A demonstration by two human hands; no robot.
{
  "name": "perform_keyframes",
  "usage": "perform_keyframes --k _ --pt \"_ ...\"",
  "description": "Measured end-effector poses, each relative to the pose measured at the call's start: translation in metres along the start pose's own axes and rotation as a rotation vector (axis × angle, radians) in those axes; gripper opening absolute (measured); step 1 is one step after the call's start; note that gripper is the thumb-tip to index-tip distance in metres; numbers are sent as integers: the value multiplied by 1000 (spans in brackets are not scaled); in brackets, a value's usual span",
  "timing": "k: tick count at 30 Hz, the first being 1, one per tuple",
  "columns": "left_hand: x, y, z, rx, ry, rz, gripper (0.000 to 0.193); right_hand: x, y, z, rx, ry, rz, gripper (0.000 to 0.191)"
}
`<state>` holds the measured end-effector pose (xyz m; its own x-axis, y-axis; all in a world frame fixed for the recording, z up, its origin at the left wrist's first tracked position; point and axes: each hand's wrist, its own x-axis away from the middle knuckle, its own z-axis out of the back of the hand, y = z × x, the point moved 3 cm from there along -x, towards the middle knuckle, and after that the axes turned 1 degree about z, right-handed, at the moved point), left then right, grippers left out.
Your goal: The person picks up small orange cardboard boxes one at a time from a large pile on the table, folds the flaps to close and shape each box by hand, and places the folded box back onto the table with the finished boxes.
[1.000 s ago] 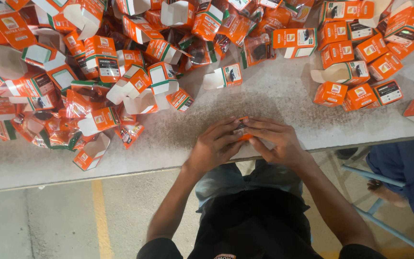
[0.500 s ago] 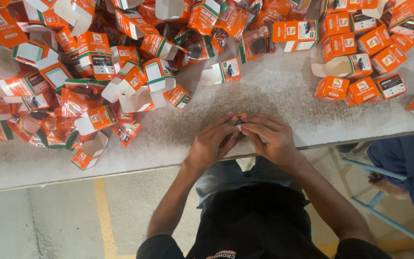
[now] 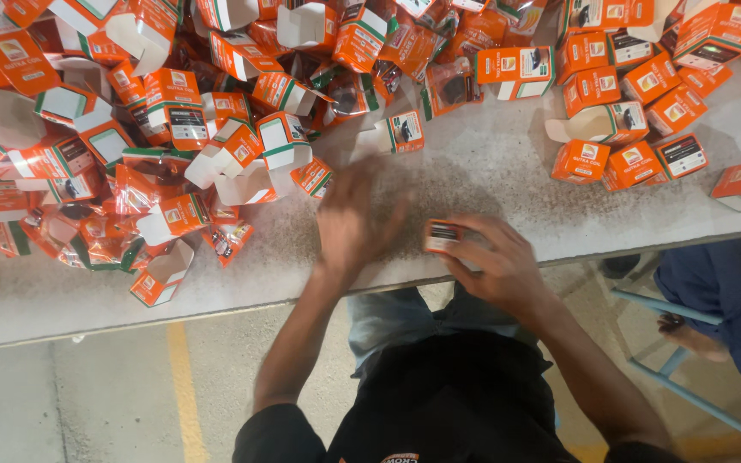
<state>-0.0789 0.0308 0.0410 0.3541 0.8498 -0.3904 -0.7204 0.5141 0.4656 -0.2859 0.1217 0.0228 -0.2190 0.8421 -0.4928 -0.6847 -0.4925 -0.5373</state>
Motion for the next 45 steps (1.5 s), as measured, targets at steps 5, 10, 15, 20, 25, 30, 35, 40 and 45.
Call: perform_keyframes --k 5,10,15,20,25,30,35,40,45 --pt "-45 -2 -30 -188 58 238 99 35 30 55 190 53 -238 24" --pt "-70 -17 -62 -176 -102 450 80 54 83 92 319 113 -496 22" --pt "-45 -22 -58 98 91 115 61 55 118 104 316 122 -361 16" --pt "-7 -27 -51 463 -9 366 64 42 128 118 362 244 -435 17" --pt "21 -16 -27 395 172 201 39 9 82 113 433 378 -180 33" --pt "37 -14 -13 243 193 86 28 -73 79 29 206 77 -71 37" --pt "46 0 -6 351 242 -13 26 -138 94 -50 537 -70 -3 55" --pt "39 1 -2 391 87 -35 29 -72 34 -41 550 -165 -11 51" --pt "31 0 -14 211 109 -122 38 22 13 18 -291 -238 -696 40"
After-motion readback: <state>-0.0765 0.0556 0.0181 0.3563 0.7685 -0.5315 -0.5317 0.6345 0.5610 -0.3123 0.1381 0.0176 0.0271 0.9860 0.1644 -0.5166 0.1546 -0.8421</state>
